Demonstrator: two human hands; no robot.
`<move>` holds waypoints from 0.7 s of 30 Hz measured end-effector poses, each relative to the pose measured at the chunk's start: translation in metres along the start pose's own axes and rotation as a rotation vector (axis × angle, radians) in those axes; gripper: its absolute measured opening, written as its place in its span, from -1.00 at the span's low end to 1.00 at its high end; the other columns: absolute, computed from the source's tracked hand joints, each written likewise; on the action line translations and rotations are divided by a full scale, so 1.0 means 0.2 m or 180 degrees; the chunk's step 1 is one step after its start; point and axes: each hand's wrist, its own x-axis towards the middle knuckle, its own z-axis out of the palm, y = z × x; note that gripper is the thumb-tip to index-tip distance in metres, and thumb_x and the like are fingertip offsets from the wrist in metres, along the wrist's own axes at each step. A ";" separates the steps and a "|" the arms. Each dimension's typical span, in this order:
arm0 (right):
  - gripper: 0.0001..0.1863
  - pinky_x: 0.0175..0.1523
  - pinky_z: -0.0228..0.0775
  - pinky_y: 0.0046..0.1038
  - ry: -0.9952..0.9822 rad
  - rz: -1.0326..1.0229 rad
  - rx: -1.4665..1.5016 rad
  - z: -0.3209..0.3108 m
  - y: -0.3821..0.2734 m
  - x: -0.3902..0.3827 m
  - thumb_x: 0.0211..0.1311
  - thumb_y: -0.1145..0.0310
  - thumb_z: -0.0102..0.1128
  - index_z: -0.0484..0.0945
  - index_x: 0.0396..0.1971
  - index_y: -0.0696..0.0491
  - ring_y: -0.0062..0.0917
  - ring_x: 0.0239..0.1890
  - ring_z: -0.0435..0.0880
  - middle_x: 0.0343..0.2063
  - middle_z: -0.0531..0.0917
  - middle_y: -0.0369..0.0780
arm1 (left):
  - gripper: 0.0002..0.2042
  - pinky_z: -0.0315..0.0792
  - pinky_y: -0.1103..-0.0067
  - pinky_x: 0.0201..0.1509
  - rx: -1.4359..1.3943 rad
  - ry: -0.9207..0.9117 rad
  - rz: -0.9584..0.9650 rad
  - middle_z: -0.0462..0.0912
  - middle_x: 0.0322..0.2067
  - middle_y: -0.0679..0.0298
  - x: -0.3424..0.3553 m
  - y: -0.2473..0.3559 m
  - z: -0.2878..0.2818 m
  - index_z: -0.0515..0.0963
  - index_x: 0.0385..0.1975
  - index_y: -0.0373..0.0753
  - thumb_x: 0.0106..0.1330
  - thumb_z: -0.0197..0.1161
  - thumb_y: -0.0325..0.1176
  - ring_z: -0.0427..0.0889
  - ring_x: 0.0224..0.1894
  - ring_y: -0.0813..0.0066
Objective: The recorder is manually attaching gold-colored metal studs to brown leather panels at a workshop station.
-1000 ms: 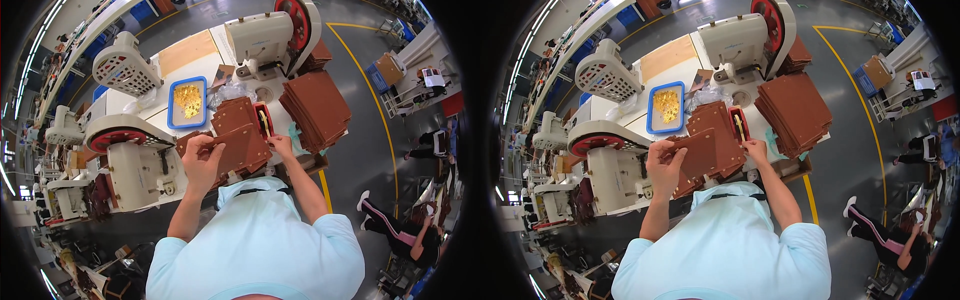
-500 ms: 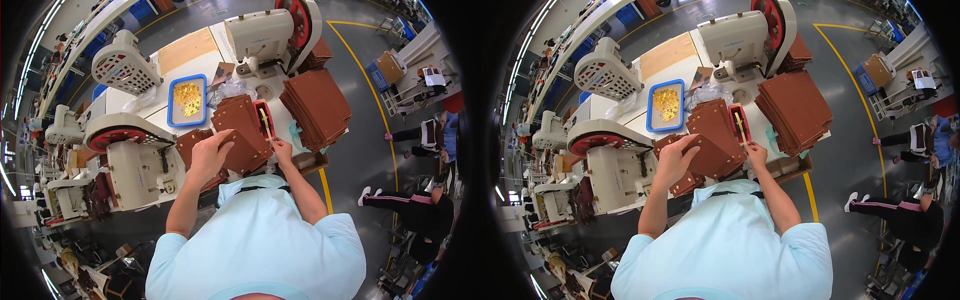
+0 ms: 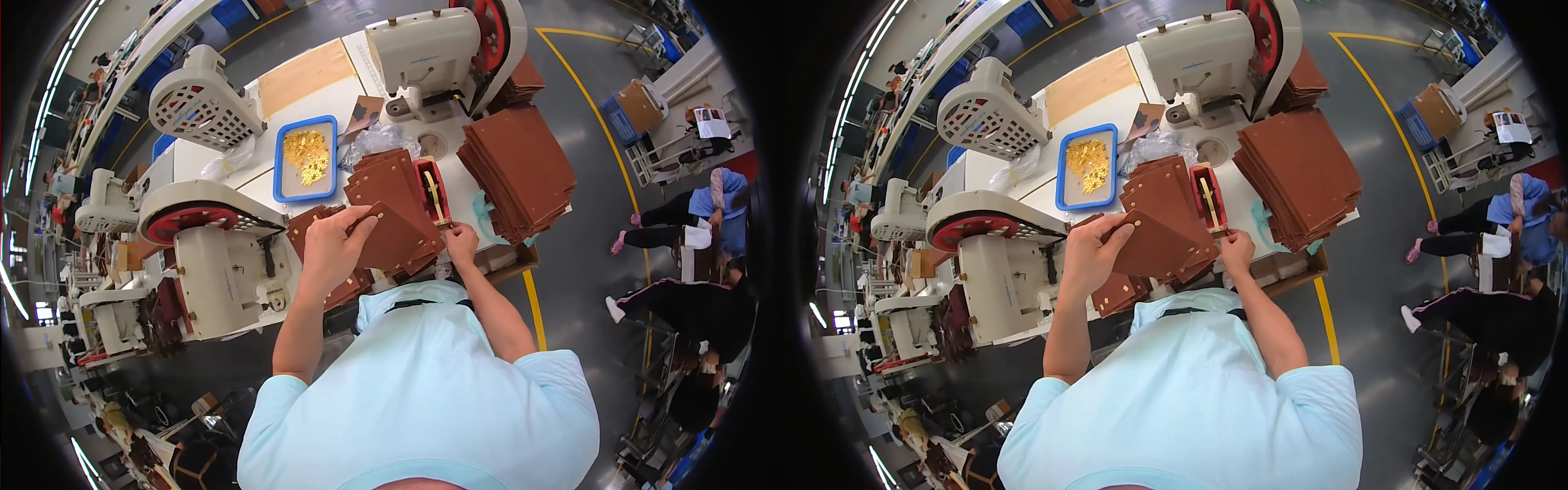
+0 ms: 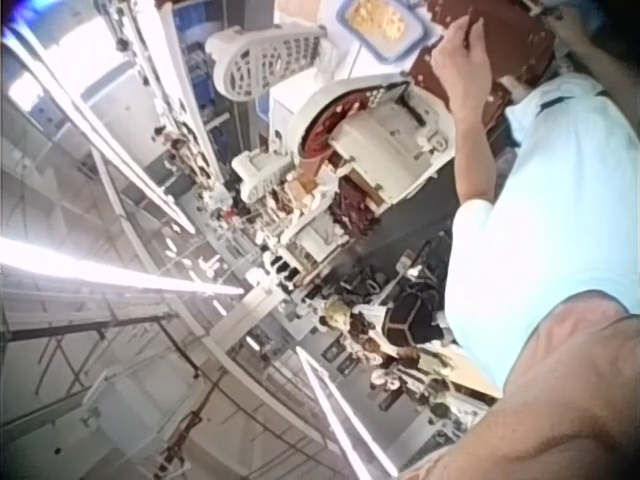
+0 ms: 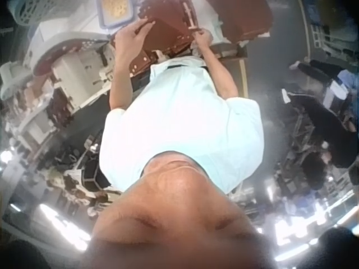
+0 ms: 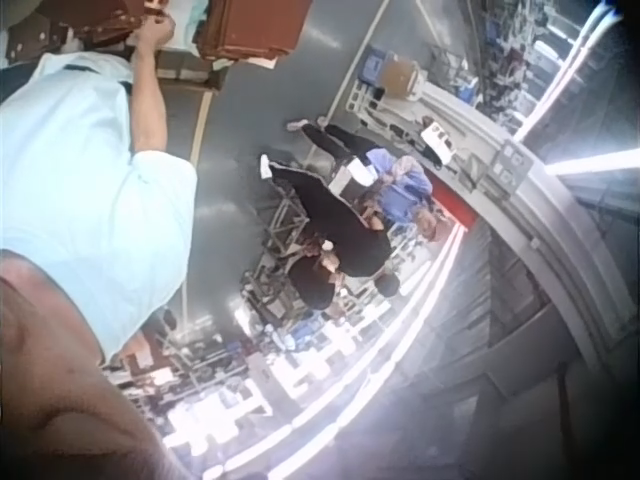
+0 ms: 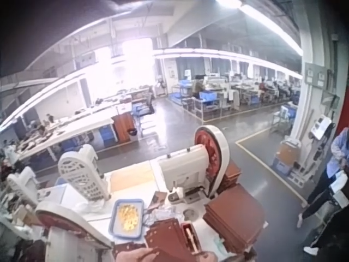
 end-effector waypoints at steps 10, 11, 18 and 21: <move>-0.85 -0.38 0.43 -0.67 -0.0943 0.0108 0.2897 -0.56 -0.87 -0.11 0.28 0.37 0.26 0.60 -0.34 0.17 -0.73 -0.49 0.60 -0.50 0.66 -0.30 | -0.76 0.49 0.60 -0.32 -0.0593 -0.0242 -0.0222 0.71 -0.42 0.14 -0.01 0.02 0.03 0.65 -0.13 -0.28 0.30 0.24 -0.30 0.65 -0.46 0.50; -0.86 -0.37 0.44 -0.68 -0.1312 0.0076 0.2879 -0.61 -0.98 -0.16 0.27 0.39 0.26 0.60 -0.34 0.17 -0.73 -0.47 0.61 -0.49 0.66 -0.30 | -0.76 0.49 0.60 -0.32 -0.0585 -0.0252 -0.0219 0.71 -0.42 0.14 -0.01 0.03 0.04 0.65 -0.13 -0.28 0.30 0.24 -0.30 0.65 -0.46 0.50; -0.85 -0.30 0.53 -0.65 -0.1817 -0.0238 0.2745 -0.60 -1.16 -0.30 0.29 0.40 0.28 0.58 -0.32 0.19 -0.70 -0.42 0.66 -0.45 0.68 -0.28 | -0.77 0.47 0.63 -0.33 -0.0895 -0.0443 -0.0218 0.71 -0.42 0.12 -0.05 0.09 0.07 0.64 -0.10 -0.27 0.33 0.21 -0.35 0.64 -0.46 0.53; -0.86 -0.32 0.55 -0.64 -0.1734 -0.0395 0.2648 -0.60 -1.15 -0.30 0.29 0.43 0.27 0.58 -0.32 0.20 -0.70 -0.43 0.65 -0.46 0.68 -0.28 | -0.78 0.48 0.62 -0.33 -0.0821 -0.0451 -0.0167 0.72 -0.42 0.13 -0.06 0.12 0.05 0.64 -0.10 -0.28 0.33 0.20 -0.36 0.65 -0.45 0.52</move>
